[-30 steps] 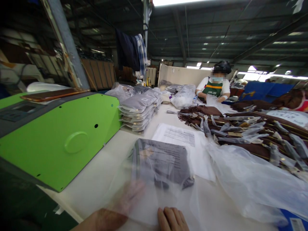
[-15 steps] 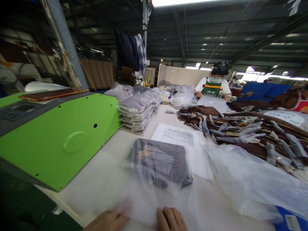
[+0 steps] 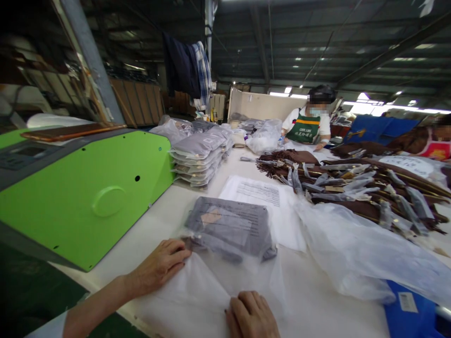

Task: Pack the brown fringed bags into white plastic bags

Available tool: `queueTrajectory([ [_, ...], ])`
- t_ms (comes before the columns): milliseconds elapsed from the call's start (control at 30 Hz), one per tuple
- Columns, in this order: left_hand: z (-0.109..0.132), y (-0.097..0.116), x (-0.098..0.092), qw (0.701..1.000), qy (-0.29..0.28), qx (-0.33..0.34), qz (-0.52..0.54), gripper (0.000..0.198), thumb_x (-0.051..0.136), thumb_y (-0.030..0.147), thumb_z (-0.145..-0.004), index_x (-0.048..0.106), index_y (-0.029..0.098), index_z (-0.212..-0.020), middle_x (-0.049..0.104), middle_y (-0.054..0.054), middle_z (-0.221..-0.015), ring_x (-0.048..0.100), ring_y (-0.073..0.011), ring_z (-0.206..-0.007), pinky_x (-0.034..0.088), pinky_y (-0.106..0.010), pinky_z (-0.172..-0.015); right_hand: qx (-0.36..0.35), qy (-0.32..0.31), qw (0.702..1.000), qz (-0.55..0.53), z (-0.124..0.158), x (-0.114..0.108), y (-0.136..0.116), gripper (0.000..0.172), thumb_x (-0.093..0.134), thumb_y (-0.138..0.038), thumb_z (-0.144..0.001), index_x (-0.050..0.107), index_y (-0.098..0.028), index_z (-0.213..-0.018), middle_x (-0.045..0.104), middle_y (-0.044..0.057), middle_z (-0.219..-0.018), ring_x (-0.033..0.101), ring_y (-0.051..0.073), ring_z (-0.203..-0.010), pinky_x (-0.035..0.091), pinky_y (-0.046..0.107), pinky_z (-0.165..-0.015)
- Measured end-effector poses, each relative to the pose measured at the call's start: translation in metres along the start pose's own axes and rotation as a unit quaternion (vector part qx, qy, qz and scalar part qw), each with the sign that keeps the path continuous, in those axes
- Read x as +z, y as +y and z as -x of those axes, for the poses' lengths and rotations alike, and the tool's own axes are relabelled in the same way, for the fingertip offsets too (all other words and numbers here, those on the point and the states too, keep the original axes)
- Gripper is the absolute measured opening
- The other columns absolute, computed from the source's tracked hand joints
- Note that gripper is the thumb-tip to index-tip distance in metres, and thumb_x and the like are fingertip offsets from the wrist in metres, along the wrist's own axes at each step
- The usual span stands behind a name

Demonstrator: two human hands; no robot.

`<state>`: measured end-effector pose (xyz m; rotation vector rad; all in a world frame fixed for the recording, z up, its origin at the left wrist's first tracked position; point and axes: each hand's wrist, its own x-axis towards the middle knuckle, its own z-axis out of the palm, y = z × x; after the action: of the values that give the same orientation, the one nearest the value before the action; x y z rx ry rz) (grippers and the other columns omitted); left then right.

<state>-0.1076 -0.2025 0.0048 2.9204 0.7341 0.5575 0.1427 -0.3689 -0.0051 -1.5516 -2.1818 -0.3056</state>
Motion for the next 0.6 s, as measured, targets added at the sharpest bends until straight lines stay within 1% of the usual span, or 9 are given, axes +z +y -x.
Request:
queueTrajectory([
  [67,0.007,-0.002,0.0,1.0,0.006,0.005,-0.006,0.023,0.046,0.018,-0.087,0.055,0.019,-0.108,0.056,-0.008,-0.098,0.051,-0.0206,-0.09,0.045,-0.036,-0.078,0.028,0.01,0.999,-0.038,-0.013,-0.015,0.002,0.015,0.049,-0.024,-0.086,0.059,-0.021,-0.096,0.063,0.004,-0.084,0.059,0.015,-0.076,0.049,0.025,-0.067],
  [100,0.008,-0.001,-0.001,1.0,0.007,0.011,-0.01,0.024,0.045,0.018,-0.087,0.055,0.018,-0.109,0.056,-0.008,-0.099,0.051,-0.0204,-0.09,0.045,-0.036,-0.078,0.044,0.026,0.998,-0.048,-0.018,-0.021,0.007,0.017,0.049,-0.025,-0.086,0.059,-0.022,-0.099,0.063,0.005,-0.088,0.059,0.015,-0.08,0.049,0.026,-0.069],
  [167,0.009,0.0,-0.003,1.0,0.008,0.017,-0.016,0.024,0.043,0.018,-0.088,0.054,0.018,-0.11,0.056,-0.008,-0.099,0.051,-0.0203,-0.09,0.045,-0.036,-0.078,0.103,0.043,0.992,-0.051,-0.022,-0.025,0.024,0.02,0.046,-0.029,-0.087,0.061,-0.023,-0.101,0.064,0.005,-0.092,0.059,0.016,-0.085,0.049,0.03,-0.074],
  [267,0.009,-0.002,-0.003,0.999,0.017,0.022,-0.015,0.025,0.042,0.02,-0.089,0.055,0.02,-0.111,0.057,-0.008,-0.099,0.052,-0.0203,-0.09,0.046,-0.035,-0.078,0.233,0.008,0.971,-0.058,-0.01,-0.019,0.058,0.028,0.042,-0.04,-0.087,0.065,-0.025,-0.091,0.066,0.004,-0.091,0.06,0.019,-0.085,0.05,0.034,-0.077],
  [367,0.013,-0.01,-0.002,0.999,0.038,0.02,0.016,0.025,0.041,0.024,-0.09,0.057,0.021,-0.109,0.059,-0.007,-0.099,0.054,-0.0198,-0.091,0.047,-0.034,-0.079,0.323,-0.008,0.94,-0.105,0.014,-0.012,0.08,0.036,0.039,-0.047,-0.086,0.067,-0.025,-0.087,0.067,0.005,-0.093,0.06,0.02,-0.09,0.05,0.035,-0.083],
  [433,0.019,-0.019,-0.004,0.997,0.042,-0.001,0.064,0.025,0.04,0.023,-0.09,0.057,0.021,-0.109,0.06,-0.006,-0.1,0.056,-0.0177,-0.093,0.049,-0.03,-0.082,0.357,-0.004,0.925,-0.132,0.028,-0.012,0.084,0.038,0.039,-0.049,-0.085,0.068,-0.025,-0.089,0.066,0.006,-0.098,0.06,0.02,-0.095,0.048,0.035,-0.088],
  [500,0.026,-0.03,-0.008,0.993,0.043,-0.029,0.105,0.027,0.038,0.018,-0.09,0.055,0.021,-0.111,0.061,-0.005,-0.103,0.056,-0.0146,-0.096,0.048,-0.025,-0.085,0.375,0.011,0.915,-0.149,0.04,-0.013,0.085,0.039,0.04,-0.05,-0.083,0.067,-0.025,-0.094,0.065,0.006,-0.104,0.059,0.02,-0.1,0.048,0.036,-0.091],
  [533,0.03,-0.035,-0.011,0.992,0.04,-0.036,0.115,0.03,0.037,0.016,-0.09,0.054,0.022,-0.113,0.061,-0.005,-0.105,0.056,-0.0137,-0.098,0.048,-0.023,-0.087,0.376,0.018,0.913,-0.157,0.045,-0.014,0.086,0.04,0.04,-0.05,-0.082,0.067,-0.025,-0.097,0.063,0.006,-0.108,0.058,0.021,-0.103,0.047,0.036,-0.092],
  [600,0.039,-0.044,-0.016,0.993,0.025,-0.026,0.111,0.036,0.035,0.011,-0.088,0.052,0.023,-0.118,0.06,-0.005,-0.113,0.053,-0.014,-0.107,0.045,-0.026,-0.094,0.362,0.018,0.915,-0.177,0.054,-0.014,0.092,0.04,0.043,-0.051,-0.08,0.066,-0.027,-0.102,0.059,0.007,-0.118,0.054,0.022,-0.11,0.044,0.037,-0.096],
])
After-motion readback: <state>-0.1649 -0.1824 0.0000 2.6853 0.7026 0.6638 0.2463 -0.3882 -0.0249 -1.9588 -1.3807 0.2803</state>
